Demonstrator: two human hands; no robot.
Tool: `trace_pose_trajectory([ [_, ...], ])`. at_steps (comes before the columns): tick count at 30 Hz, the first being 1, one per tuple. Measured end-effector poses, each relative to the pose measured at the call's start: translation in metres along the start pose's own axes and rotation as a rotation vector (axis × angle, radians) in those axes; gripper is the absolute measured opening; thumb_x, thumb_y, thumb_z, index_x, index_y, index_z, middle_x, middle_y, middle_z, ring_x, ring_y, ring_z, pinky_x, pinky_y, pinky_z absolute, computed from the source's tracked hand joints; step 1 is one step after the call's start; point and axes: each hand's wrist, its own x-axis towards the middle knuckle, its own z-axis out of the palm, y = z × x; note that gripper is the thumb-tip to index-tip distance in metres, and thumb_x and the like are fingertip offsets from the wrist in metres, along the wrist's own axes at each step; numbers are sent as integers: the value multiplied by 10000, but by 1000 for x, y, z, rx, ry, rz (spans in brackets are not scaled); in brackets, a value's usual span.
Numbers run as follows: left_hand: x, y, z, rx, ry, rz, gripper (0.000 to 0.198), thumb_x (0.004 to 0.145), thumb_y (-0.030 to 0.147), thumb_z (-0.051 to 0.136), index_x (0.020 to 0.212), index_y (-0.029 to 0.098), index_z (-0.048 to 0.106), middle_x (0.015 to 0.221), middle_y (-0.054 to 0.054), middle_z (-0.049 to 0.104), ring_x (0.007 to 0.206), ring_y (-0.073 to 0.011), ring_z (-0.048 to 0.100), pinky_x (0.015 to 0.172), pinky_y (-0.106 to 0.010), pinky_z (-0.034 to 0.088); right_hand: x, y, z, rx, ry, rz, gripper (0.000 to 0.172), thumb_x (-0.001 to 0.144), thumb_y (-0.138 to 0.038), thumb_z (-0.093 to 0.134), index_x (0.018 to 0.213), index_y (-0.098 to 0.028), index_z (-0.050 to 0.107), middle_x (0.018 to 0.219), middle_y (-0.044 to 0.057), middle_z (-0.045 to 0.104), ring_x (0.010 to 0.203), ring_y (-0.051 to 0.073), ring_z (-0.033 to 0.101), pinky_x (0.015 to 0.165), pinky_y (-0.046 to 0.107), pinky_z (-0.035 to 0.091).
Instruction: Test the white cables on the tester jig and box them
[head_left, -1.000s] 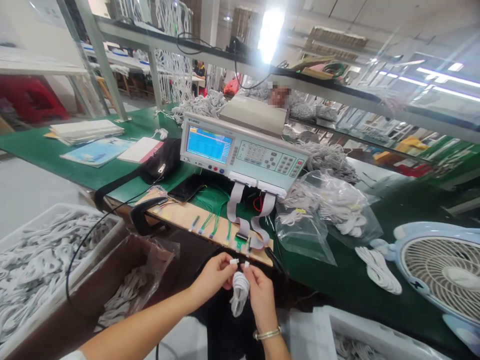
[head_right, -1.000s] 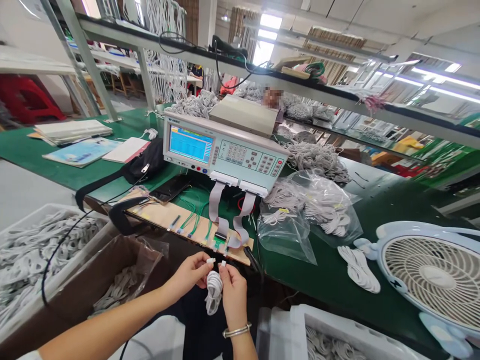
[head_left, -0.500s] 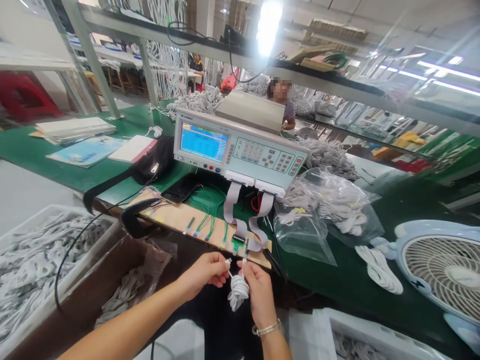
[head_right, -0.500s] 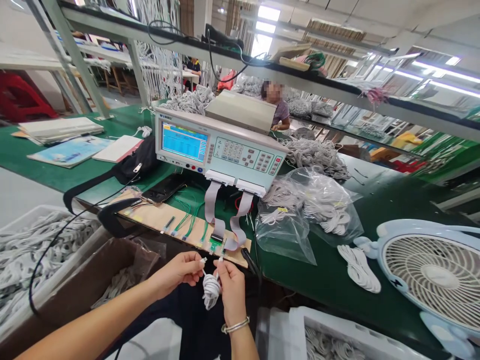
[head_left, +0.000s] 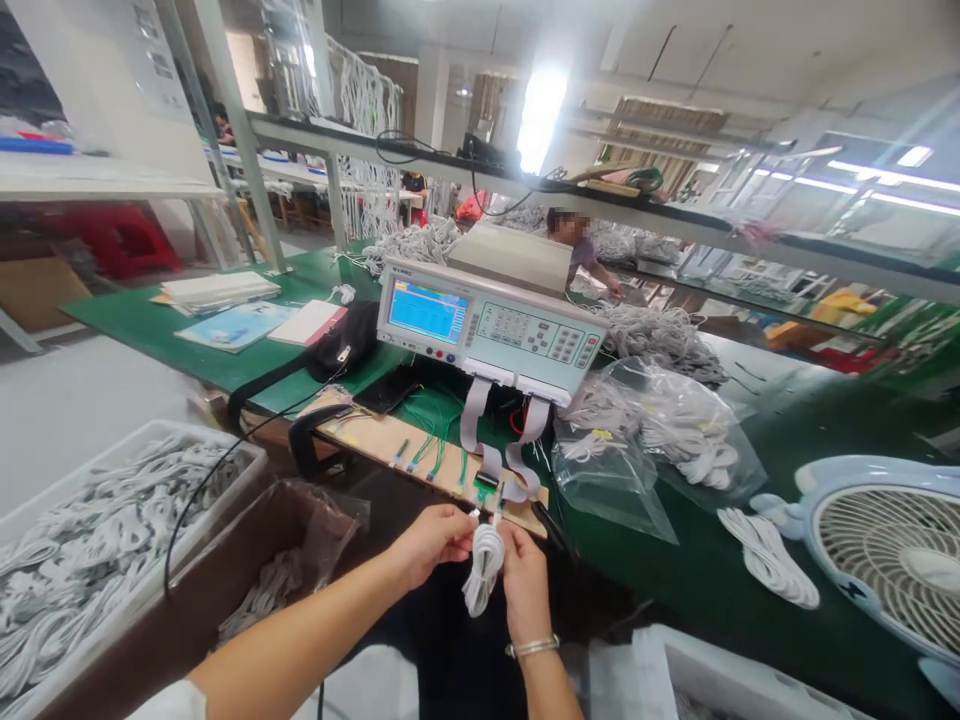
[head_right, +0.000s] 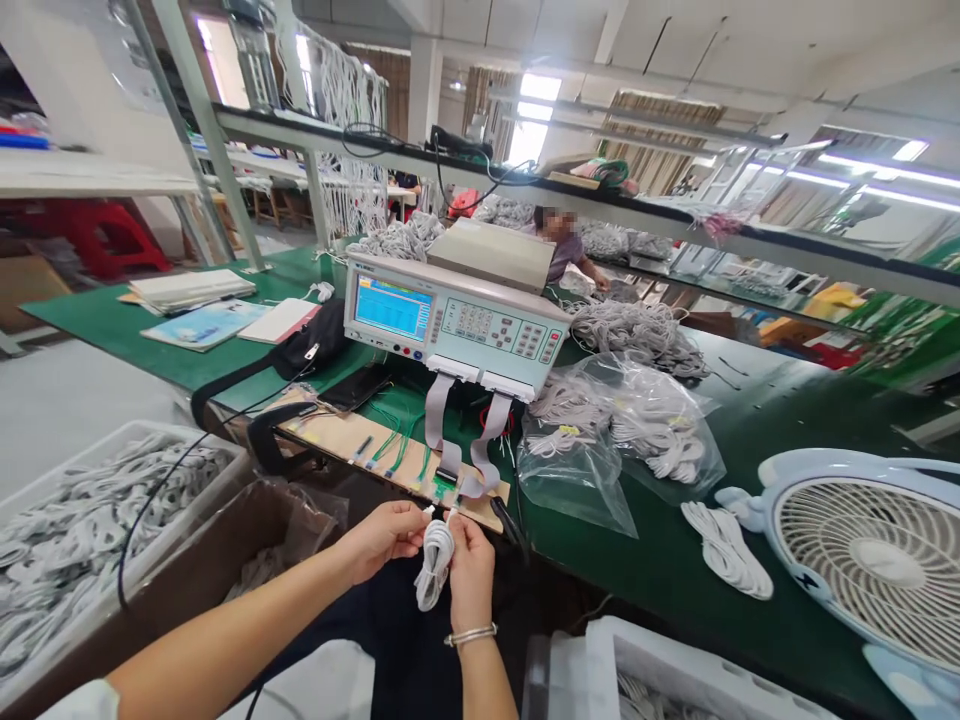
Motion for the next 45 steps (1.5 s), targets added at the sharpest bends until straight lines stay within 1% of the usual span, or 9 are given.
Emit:
trace_pose_trajectory([
  [5,-1,-9,12,-64,45,85,277,577,343,660,597,127,488,546,9,540,466,-44,486,484,-156,410,-8,-5,-15,-267,14,-72,344,677,-435,559,843,-140,621,555,-5,584,444,110,447,400,206,330],
  [11,1,-18,16,-200,81,128,276,563,342,673,647,128,521,512,41,500,437,-26,435,487,-151,375,-10,-1,-9,-148,3,-9,302,671,-434,568,773,-152,602,432,-70,432,367,64,331,341,176,253],
  [15,3,-6,8,-163,5,36,302,520,344,699,662,111,569,534,28,505,446,-32,425,466,-158,348,-6,-5,-1,-138,-15,84,366,612,-485,597,750,-146,598,391,-81,396,334,59,317,305,170,234],
  [22,11,8,7,-30,-75,-32,425,594,509,569,764,125,632,604,24,479,424,-17,345,417,-156,265,8,-1,-2,-243,-10,199,521,581,-588,554,846,-140,585,303,-98,327,272,51,267,248,150,216],
  [31,15,11,12,49,-44,33,403,590,498,579,720,122,646,541,17,458,415,-40,328,405,-168,239,19,3,-3,-274,-52,159,508,578,-584,562,831,-145,596,335,-70,391,274,53,276,253,162,202],
  [37,2,-3,24,-173,19,53,382,592,470,577,697,104,614,571,-19,508,494,-90,449,459,-188,323,2,5,3,-249,50,145,468,569,-579,560,771,-158,596,296,-92,315,252,54,243,247,165,170],
  [39,-6,-9,25,-203,22,51,377,606,461,562,742,113,605,615,-22,520,523,-107,477,463,-199,349,-3,9,2,-272,8,144,433,596,-572,542,708,-157,591,306,-88,328,252,53,254,249,168,177],
  [42,-18,-8,19,-101,-71,117,480,663,498,484,989,150,536,680,-19,541,516,-111,495,478,-220,385,-9,15,6,-303,-75,138,390,652,-540,507,685,-158,579,348,-85,353,284,55,293,271,166,224],
  [45,-30,-2,-5,340,-120,210,611,589,450,592,1124,192,447,759,-20,585,548,-118,519,546,-230,412,-22,15,13,-362,-295,131,312,705,-449,482,661,-156,582,440,-54,460,376,75,419,344,171,332],
])
